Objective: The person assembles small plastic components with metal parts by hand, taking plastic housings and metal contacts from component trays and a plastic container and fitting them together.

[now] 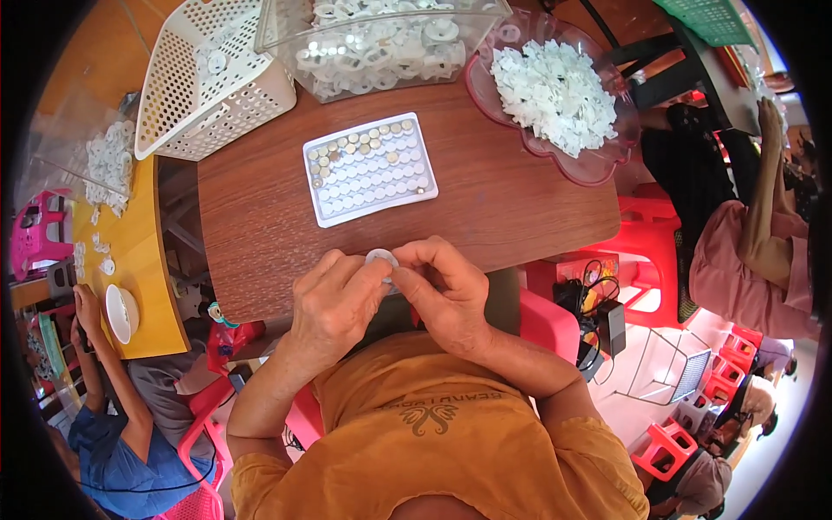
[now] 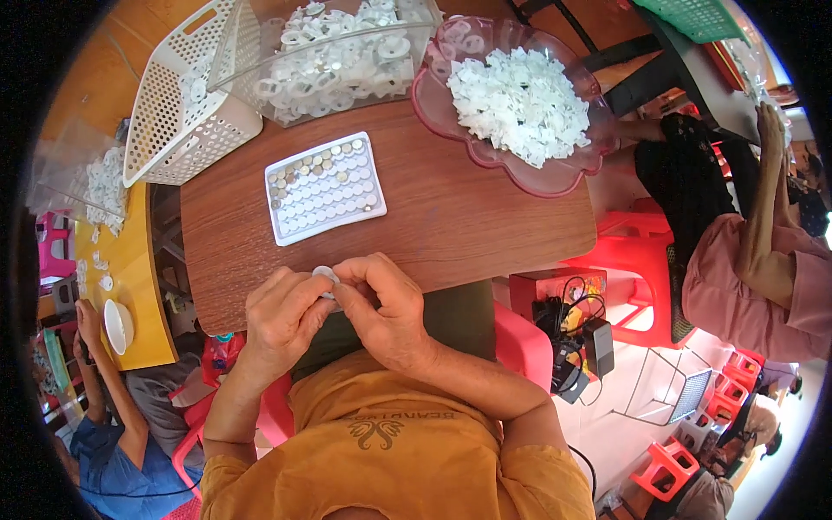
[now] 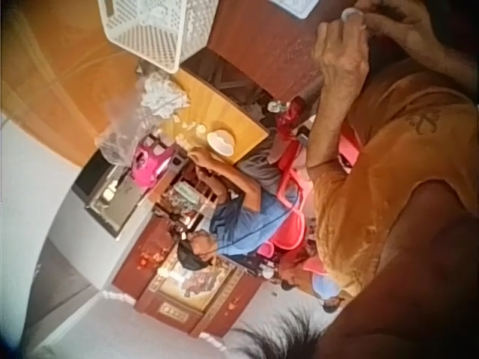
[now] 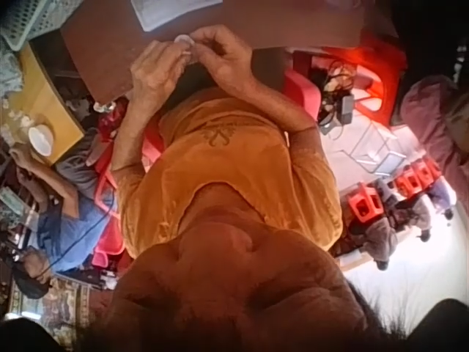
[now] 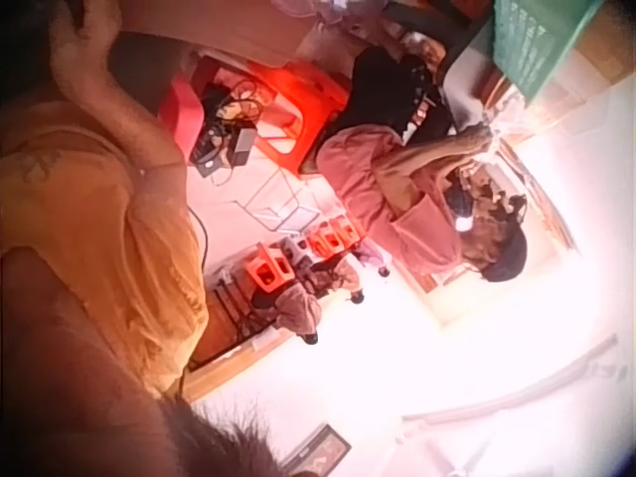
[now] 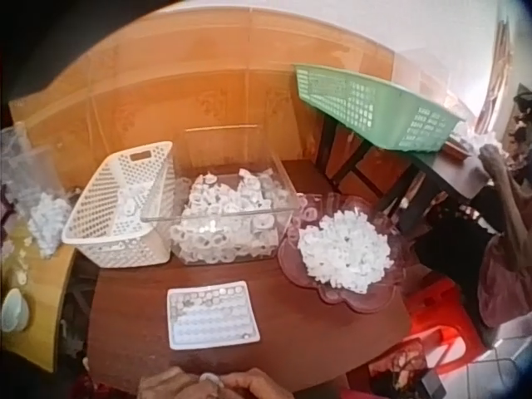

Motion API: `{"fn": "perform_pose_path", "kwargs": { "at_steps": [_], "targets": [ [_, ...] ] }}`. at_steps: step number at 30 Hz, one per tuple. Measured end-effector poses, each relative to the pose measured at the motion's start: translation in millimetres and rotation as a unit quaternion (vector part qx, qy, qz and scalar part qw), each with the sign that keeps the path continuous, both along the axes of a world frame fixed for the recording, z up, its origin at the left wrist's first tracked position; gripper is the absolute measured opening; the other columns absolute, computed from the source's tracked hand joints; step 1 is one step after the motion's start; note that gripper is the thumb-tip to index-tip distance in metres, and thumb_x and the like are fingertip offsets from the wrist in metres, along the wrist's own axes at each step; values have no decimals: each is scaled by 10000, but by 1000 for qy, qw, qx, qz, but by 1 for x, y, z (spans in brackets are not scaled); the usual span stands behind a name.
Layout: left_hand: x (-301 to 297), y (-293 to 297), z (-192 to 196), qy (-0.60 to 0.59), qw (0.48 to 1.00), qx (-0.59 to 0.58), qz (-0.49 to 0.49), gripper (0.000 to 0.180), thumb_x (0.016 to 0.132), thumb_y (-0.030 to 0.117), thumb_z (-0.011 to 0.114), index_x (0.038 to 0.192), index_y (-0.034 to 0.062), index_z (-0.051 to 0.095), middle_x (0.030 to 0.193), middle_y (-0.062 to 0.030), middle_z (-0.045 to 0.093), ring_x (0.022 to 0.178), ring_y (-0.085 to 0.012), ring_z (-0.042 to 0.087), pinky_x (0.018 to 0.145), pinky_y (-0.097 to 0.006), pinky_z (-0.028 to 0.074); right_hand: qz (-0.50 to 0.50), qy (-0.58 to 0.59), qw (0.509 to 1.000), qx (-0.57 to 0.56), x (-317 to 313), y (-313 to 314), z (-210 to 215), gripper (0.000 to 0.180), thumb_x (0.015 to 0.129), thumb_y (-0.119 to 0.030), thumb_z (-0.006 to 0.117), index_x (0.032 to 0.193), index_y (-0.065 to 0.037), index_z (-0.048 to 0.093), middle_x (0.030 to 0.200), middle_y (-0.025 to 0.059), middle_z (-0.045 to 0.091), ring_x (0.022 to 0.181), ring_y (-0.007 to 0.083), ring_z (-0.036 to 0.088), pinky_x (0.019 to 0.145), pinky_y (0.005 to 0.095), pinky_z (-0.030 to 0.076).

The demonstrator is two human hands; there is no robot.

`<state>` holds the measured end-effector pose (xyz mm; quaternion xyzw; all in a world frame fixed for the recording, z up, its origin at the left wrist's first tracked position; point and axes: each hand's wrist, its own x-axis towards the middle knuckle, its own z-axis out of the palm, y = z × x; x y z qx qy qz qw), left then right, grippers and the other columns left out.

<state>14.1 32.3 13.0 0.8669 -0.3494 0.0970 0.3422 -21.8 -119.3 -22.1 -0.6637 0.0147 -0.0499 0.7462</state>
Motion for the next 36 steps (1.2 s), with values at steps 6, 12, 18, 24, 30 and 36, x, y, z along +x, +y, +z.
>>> {"fn": "perform_pose_path", "kwargs": {
  "at_steps": [6, 12, 18, 24, 30, 36],
  "targets": [
    [0, 10, -2, 68, 997, -37, 11, 258, 635, 4, 719, 868, 24, 608, 747, -98, 598, 625, -256, 550, 538, -345, 432, 35, 34, 998, 33, 2, 5, 4, 127, 814, 38, 609, 926, -14, 576, 784, 5, 535, 672, 47, 480, 576, 202, 410],
    [-3, 27, -6, 72, 995, -71, 20, 210, 667, 70, 720, 843, 27, 614, 715, -90, 576, 615, -260, 541, 533, -341, 420, 83, 49, 995, 25, 10, 14, 12, 122, 818, 30, 610, 927, -12, 574, 766, 17, 555, 677, 56, 494, 575, 210, 415],
    [-8, 45, -9, 68, 991, -97, 61, 281, 611, -6, 728, 868, 26, 619, 729, -90, 574, 629, -255, 538, 525, -344, 429, 130, -152, 956, -214, 47, 13, 25, 128, 750, 42, 619, 867, -1, 589, 732, 127, 570, 686, 278, 567, 602, 344, 453],
    [-9, 56, -11, 82, 984, -124, 96, 234, 650, 21, 727, 856, 23, 616, 733, -98, 579, 632, -257, 540, 537, -335, 427, 80, -262, 888, -370, 105, 23, 19, 133, 731, 19, 639, 857, -21, 619, 730, 128, 551, 694, 292, 543, 587, 368, 427],
    [-7, 58, -14, 60, 982, -144, 108, 245, 650, 40, 733, 865, 19, 618, 718, -100, 578, 612, -253, 537, 529, -330, 423, 115, -325, 796, -498, 121, 40, 8, 167, 640, 34, 587, 795, -28, 592, 709, 109, 483, 679, 286, 487, 562, 395, 420],
    [-2, 52, -12, 14, 984, -143, 103, 285, 606, 1, 747, 861, 11, 621, 722, -111, 569, 605, -254, 530, 499, -327, 416, 131, -384, 752, -520, 129, 40, 9, 124, 593, 8, 567, 706, -12, 518, 705, 111, 468, 692, 282, 477, 568, 387, 431]
  ]
}}
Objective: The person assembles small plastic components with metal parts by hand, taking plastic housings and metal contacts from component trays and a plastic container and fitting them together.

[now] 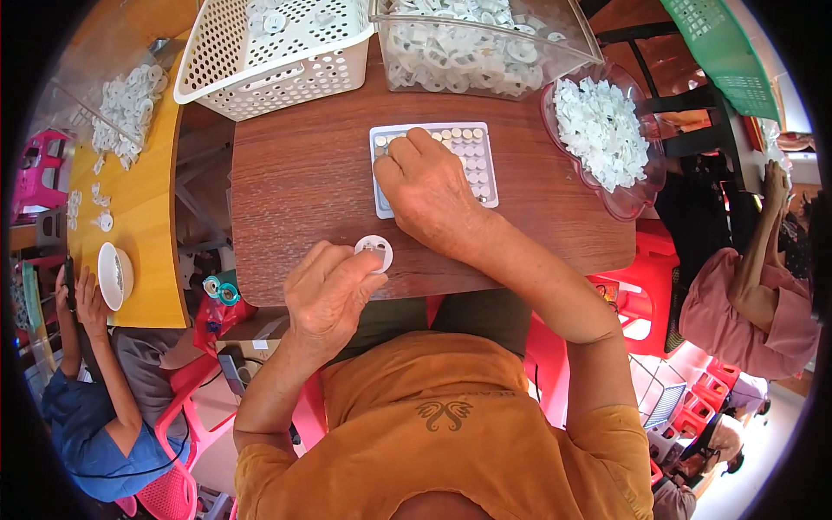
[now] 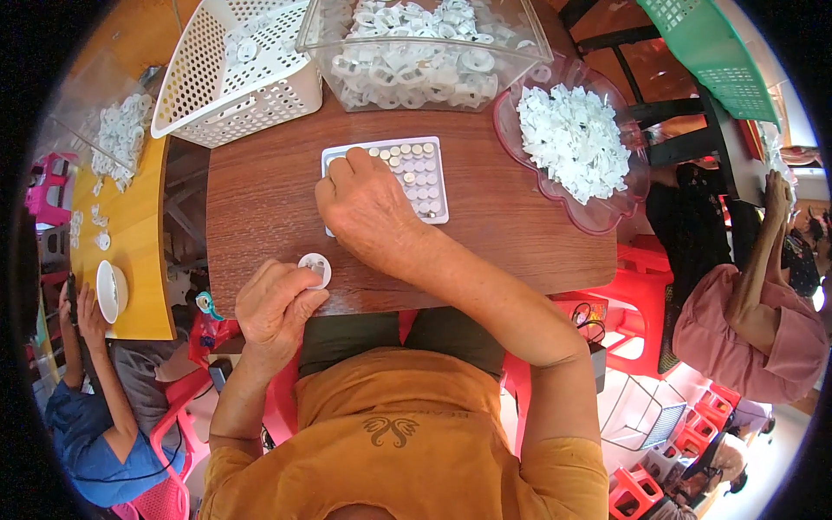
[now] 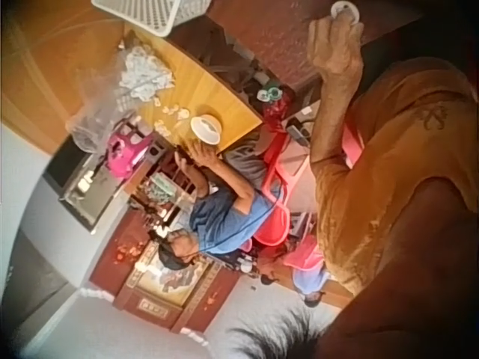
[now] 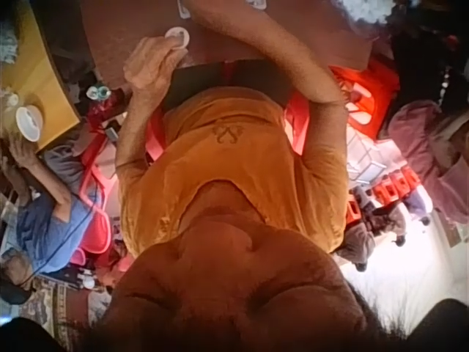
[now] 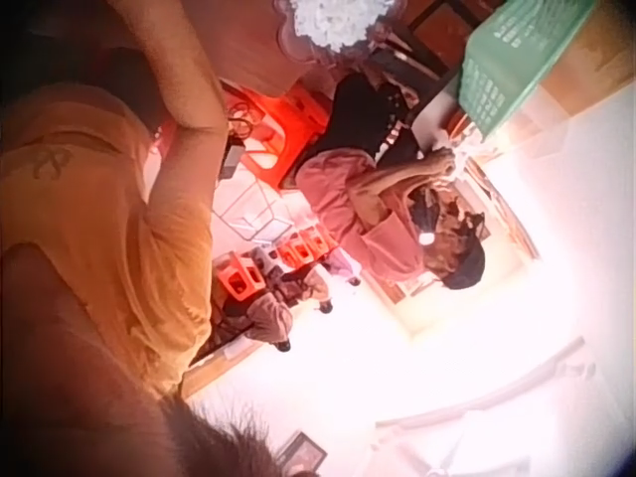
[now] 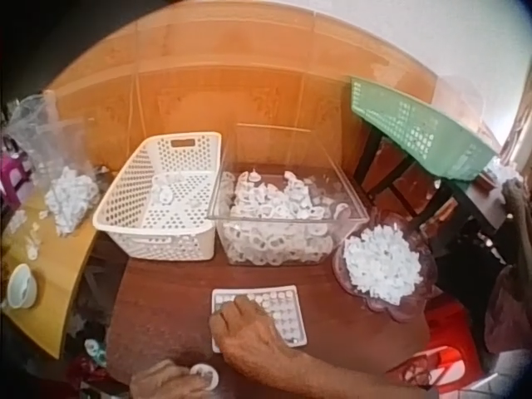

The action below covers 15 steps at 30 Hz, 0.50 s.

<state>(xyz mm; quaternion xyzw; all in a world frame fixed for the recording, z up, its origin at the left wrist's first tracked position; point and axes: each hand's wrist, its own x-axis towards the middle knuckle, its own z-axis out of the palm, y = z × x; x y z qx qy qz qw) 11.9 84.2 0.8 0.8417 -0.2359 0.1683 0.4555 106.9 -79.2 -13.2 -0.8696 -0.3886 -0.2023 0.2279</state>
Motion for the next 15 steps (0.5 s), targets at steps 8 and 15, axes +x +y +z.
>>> {"fn": "perform_pose_path", "kwargs": {
  "at_steps": [8, 15],
  "targets": [
    [3, -7, -2, -20, 1000, 13, -5, 323, 584, -14, 754, 877, 7, 620, 726, -109, 568, 593, -248, 524, 490, -321, 409, -23, 69, 992, 107, -12, -18, -3, 114, 693, 28, 620, 774, -8, 549, 726, 118, 546, 639, 299, 530, 557, 374, 442],
    [11, -21, -1, -22, 1000, 15, -14, 325, 591, -13, 754, 886, 10, 620, 728, -101, 575, 595, -239, 527, 490, -316, 410, -63, 262, 936, 227, -29, -37, 8, 102, 750, 8, 644, 840, -36, 625, 772, 53, 614, 706, 162, 584, 606, 274, 456]
  ]
}}
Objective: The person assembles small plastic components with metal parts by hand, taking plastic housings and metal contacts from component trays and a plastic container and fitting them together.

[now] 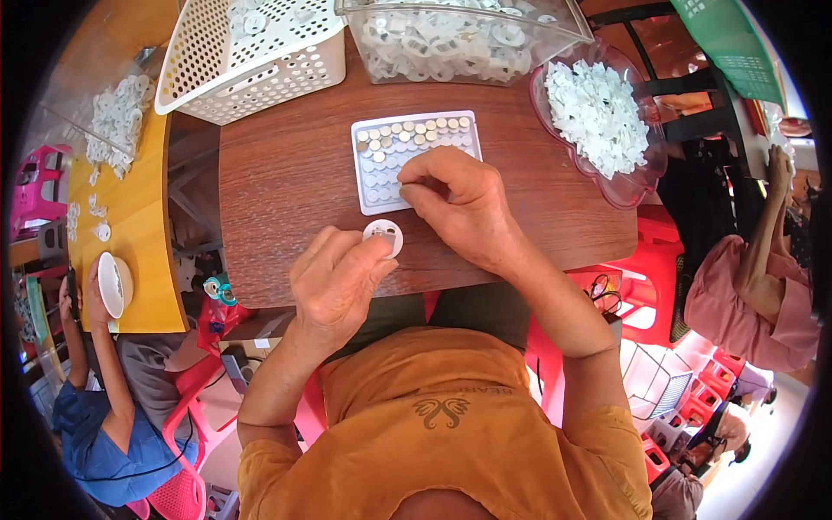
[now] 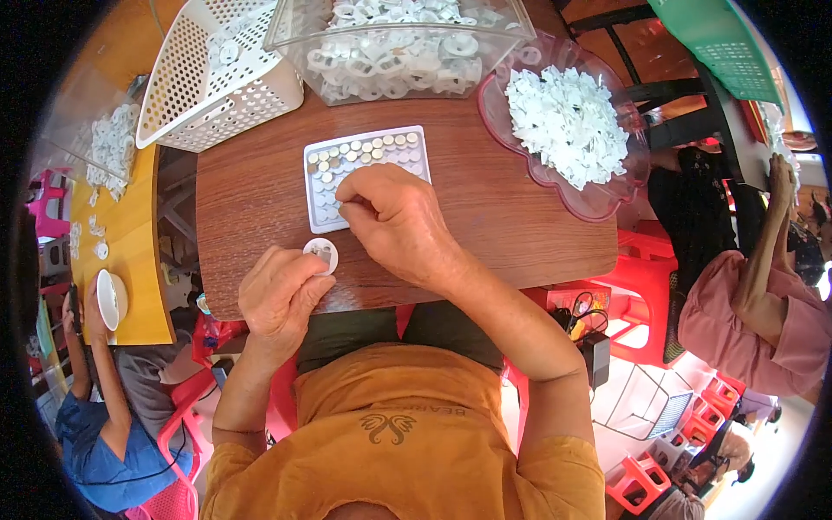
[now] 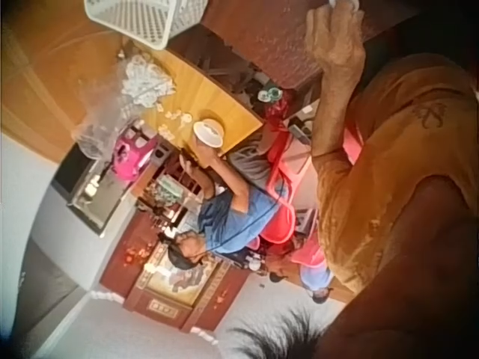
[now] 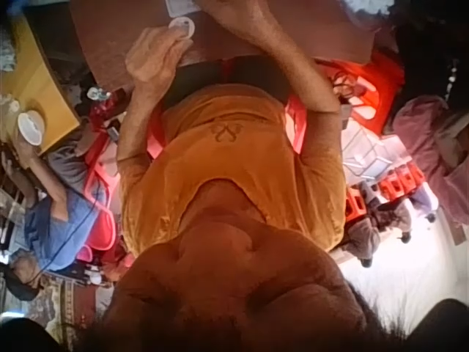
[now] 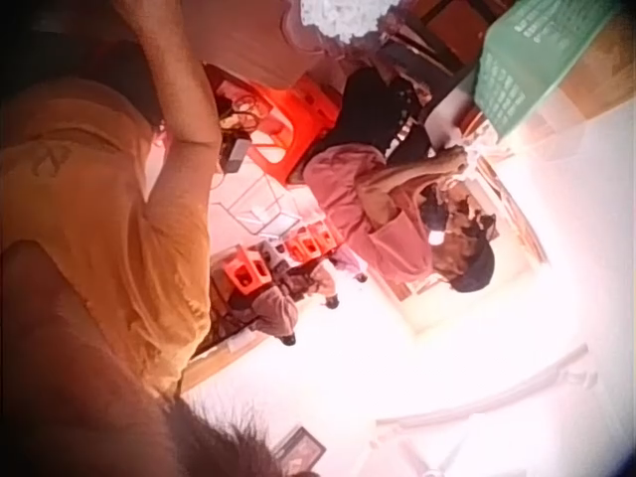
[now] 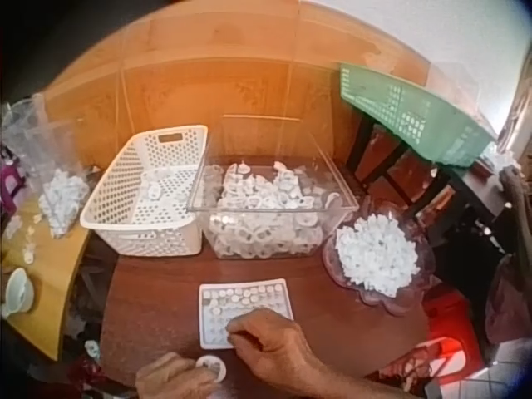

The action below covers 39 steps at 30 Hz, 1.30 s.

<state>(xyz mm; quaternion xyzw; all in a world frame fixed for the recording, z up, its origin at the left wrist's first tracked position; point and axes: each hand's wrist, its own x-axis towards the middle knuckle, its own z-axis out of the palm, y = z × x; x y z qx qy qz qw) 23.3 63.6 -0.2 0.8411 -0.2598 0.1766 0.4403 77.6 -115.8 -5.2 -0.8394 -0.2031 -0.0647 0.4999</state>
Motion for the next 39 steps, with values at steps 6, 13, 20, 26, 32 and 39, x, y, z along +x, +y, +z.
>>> {"fn": "perform_pose_path", "kwargs": {
  "at_steps": [6, 13, 20, 26, 32, 39],
  "targets": [
    [1, -7, 2, -11, 1000, 8, -1, 320, 591, -11, 753, 882, 8, 620, 722, -105, 569, 590, -239, 522, 481, -313, 405, 19, 199, 963, 182, -12, -10, 14, 78, 788, 4, 608, 865, -12, 609, 752, 20, 592, 686, 61, 519, 608, 228, 437],
    [-3, -11, 5, -53, 998, 44, 6, 287, 603, -1, 740, 867, 7, 629, 724, -98, 561, 582, -220, 504, 459, -303, 395, 21, 165, 973, 160, -31, -9, 22, 115, 777, 50, 629, 879, -4, 626, 824, 6, 597, 739, 60, 535, 639, 204, 439],
    [-6, -19, 10, -57, 995, 87, -3, 219, 675, 14, 719, 867, 0, 613, 756, -126, 577, 607, -265, 521, 487, -320, 406, 21, -13, 995, 101, -36, -11, 20, 152, 712, 53, 641, 824, -41, 597, 741, 95, 553, 703, 278, 534, 600, 352, 430],
    [-4, -25, 5, -58, 993, 102, -3, 229, 657, -1, 716, 868, -4, 624, 777, -121, 585, 616, -256, 527, 487, -316, 415, -7, -59, 997, 52, -35, -14, 17, 167, 699, 67, 633, 824, -29, 578, 748, 100, 543, 700, 287, 524, 597, 363, 425],
    [4, -28, -3, -134, 986, 103, -3, 288, 591, -28, 663, 877, 0, 634, 755, -103, 560, 589, -188, 493, 427, -257, 395, -8, -52, 997, 58, -33, -17, 17, 175, 693, 66, 639, 827, -32, 583, 756, 100, 548, 711, 286, 532, 606, 361, 431],
    [4, -28, -2, -138, 983, 122, -3, 309, 586, -16, 664, 893, 2, 634, 777, -107, 563, 593, -191, 496, 425, -255, 399, -7, -46, 996, 75, -35, -20, 14, 177, 687, 58, 649, 826, -40, 599, 765, 95, 552, 735, 282, 538, 624, 344, 441]
  ]
}}
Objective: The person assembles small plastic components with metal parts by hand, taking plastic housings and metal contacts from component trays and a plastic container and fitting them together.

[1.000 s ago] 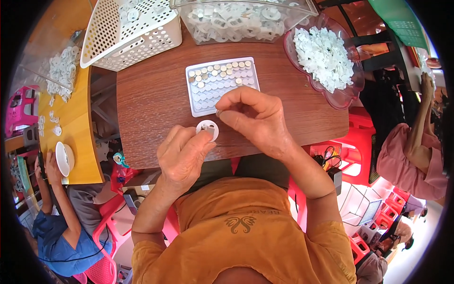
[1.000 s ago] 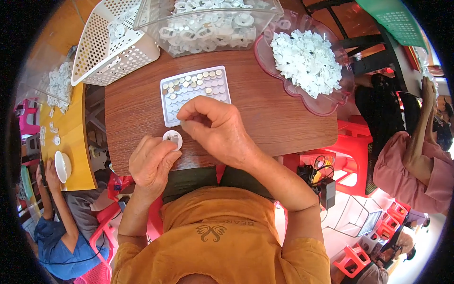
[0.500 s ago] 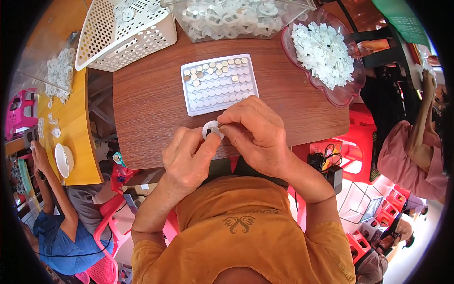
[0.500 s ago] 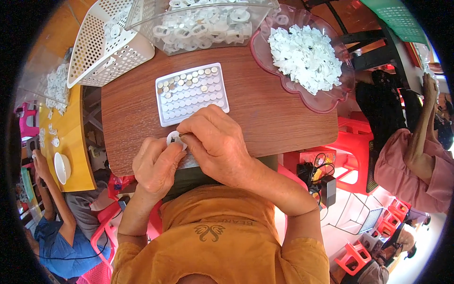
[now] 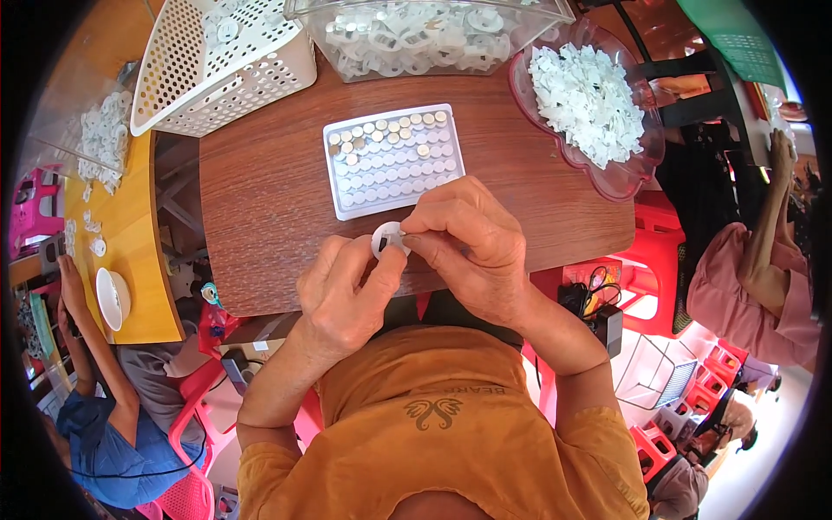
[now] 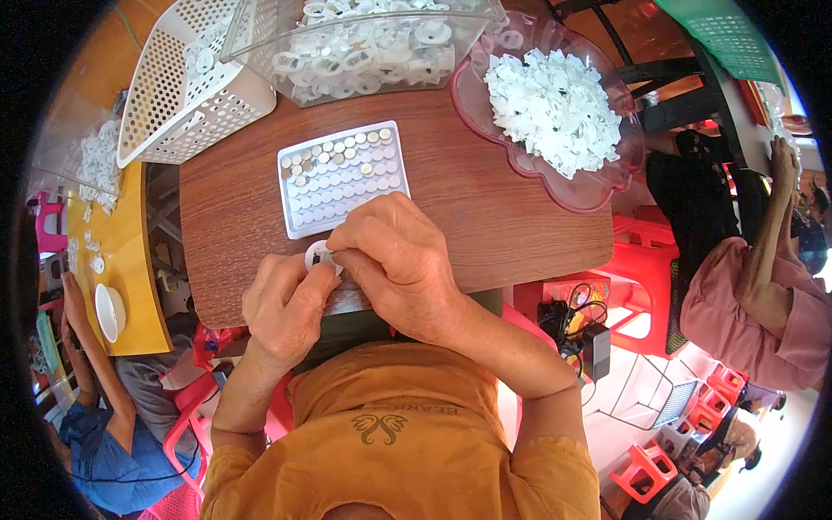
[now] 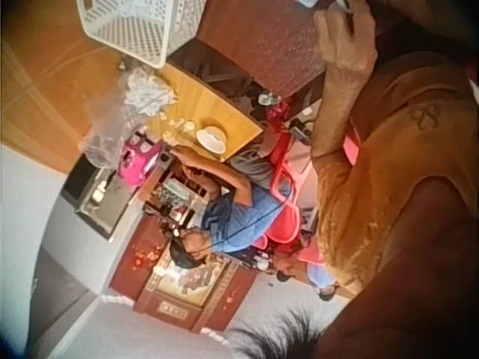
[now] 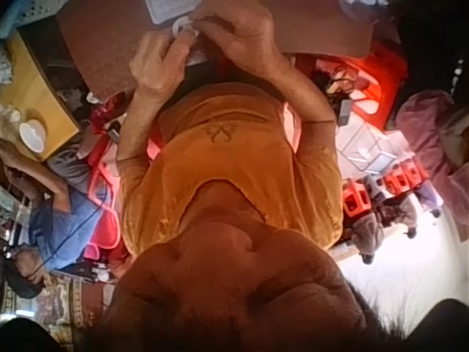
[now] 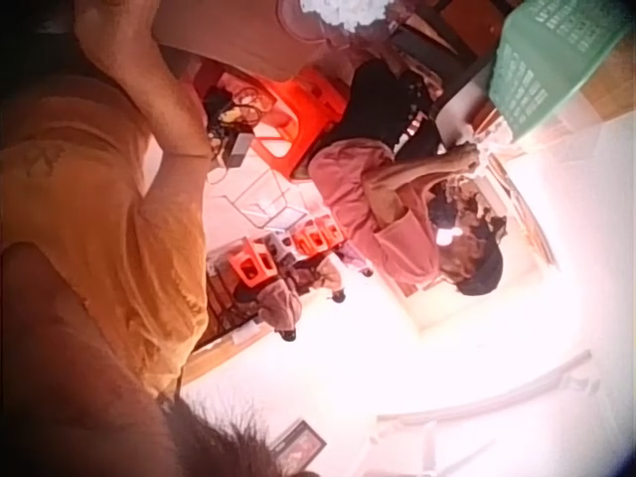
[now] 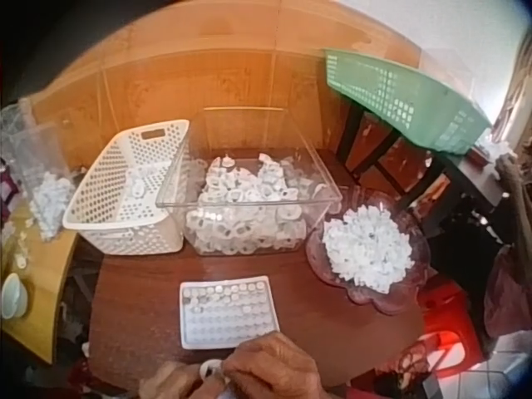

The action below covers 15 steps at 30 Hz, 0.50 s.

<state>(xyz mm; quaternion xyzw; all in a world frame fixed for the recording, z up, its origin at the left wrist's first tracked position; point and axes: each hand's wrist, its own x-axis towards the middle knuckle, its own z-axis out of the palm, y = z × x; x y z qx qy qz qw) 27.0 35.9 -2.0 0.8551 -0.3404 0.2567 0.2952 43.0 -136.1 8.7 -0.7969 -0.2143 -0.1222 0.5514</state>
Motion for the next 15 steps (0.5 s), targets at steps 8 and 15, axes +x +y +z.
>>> {"fn": "perform_pose_path", "kwargs": {
  "at_steps": [8, 15],
  "targets": [
    [-3, 0, 1, 38, 999, -15, 9, 279, 611, -12, 713, 876, 1, 628, 772, -114, 583, 599, -235, 517, 462, -302, 406, 18, 323, 895, 307, -6, 0, 2, 132, 773, 47, 641, 885, -18, 615, 844, -15, 594, 721, 37, 515, 623, 204, 427],
    [-2, 0, 3, 41, 999, -21, 10, 282, 609, -3, 722, 875, 3, 628, 769, -115, 581, 601, -235, 518, 463, -301, 404, 55, 402, 853, 329, 2, -9, 0, 173, 769, 52, 637, 934, 7, 613, 836, 56, 617, 674, 90, 528, 591, 215, 423]
  ]
}}
